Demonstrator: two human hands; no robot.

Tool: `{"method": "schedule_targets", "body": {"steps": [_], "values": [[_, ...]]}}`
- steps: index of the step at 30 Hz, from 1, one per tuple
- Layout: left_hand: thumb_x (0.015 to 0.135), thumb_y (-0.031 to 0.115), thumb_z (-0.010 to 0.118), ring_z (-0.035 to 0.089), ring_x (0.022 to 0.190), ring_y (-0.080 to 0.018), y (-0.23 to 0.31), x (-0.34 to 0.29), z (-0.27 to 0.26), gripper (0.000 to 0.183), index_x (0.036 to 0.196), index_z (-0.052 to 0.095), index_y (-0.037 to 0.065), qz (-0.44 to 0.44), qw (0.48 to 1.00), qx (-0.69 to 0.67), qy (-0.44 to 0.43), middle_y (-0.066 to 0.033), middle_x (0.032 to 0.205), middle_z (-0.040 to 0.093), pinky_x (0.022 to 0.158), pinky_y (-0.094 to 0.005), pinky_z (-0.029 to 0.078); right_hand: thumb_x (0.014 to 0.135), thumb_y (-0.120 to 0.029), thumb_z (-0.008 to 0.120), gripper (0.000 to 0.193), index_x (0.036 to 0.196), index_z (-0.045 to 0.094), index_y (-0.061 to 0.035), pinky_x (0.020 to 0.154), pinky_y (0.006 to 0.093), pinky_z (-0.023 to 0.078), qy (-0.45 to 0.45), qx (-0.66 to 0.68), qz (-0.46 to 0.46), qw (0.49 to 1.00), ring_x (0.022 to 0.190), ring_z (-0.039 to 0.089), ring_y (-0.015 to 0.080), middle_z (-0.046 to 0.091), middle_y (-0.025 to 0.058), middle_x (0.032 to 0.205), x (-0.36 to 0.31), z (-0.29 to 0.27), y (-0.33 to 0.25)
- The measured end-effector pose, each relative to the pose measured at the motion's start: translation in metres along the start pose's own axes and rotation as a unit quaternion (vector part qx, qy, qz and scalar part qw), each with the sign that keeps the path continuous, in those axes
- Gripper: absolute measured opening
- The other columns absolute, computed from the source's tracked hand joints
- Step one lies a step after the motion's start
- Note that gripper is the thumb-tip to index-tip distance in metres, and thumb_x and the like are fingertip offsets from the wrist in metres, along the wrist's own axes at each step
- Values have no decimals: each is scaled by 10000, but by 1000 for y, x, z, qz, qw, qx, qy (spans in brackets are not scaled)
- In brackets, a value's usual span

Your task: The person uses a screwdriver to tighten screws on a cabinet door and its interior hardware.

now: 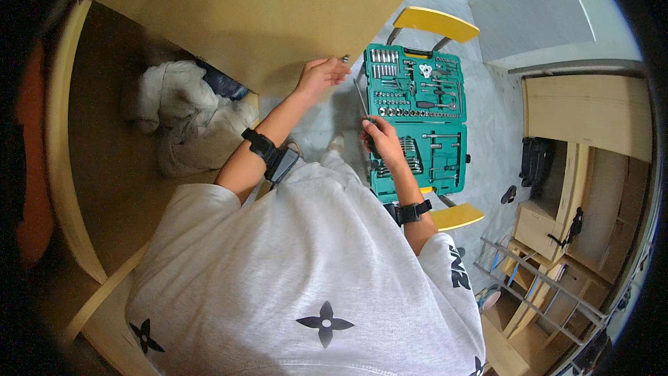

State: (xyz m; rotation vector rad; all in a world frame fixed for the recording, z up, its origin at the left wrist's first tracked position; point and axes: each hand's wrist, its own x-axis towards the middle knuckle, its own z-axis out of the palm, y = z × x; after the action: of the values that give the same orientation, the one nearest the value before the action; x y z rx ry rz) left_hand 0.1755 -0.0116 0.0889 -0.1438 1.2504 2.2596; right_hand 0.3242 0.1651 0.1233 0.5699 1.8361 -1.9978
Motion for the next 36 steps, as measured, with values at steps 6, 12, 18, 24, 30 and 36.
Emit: {"method": "schedule_targets", "body": {"steps": [6,12,18,24,30,36], "values": [[910,190,488,623,799,-170,-4,-3,-12,258,1029,594,-13,-17,999,23,-23,-132,965,660,712,-271,486,931,-213,480,252,1046,543,3,452,240,380,-9,-22,-31,999,506,483,104,534,27,657,6,5,0],[887,152,501,630,806,-174,-1,-8,-5,248,1043,583,-22,-13,999,22,-21,-126,966,664,713,-269,486,927,-199,483,237,1021,557,6,441,240,370,3,-19,-46,999,493,476,102,515,17,626,12,7,-11],[891,146,497,635,809,-176,2,-7,-7,241,1041,579,-24,-7,999,26,-17,-128,954,666,711,-266,486,922,-197,492,233,1013,561,6,431,242,367,-12,-14,-50,999,490,475,100,518,16,637,21,1,-9],[898,185,518,624,897,-184,1,-8,-15,265,1071,582,-5,-30,997,74,-18,-128,1022,650,781,-282,478,920,-199,494,235,1008,562,9,431,242,363,-23,-34,-55,998,492,469,96,512,13,636,19,0,-14],[889,177,515,625,887,-187,2,-11,-15,261,1064,584,-4,-35,997,74,-17,-125,1015,652,789,-281,475,920,-195,497,210,983,565,-6,429,240,367,-18,-31,-53,998,496,470,93,509,9,631,20,-5,-16],[886,171,514,626,874,-183,0,-13,-14,247,1048,586,-2,-32,997,75,-10,-124,1003,655,783,-280,476,900,-205,546,192,956,563,-22,434,240,378,-20,-35,-51,998,506,474,82,509,-1,626,22,-7,-9]]}}
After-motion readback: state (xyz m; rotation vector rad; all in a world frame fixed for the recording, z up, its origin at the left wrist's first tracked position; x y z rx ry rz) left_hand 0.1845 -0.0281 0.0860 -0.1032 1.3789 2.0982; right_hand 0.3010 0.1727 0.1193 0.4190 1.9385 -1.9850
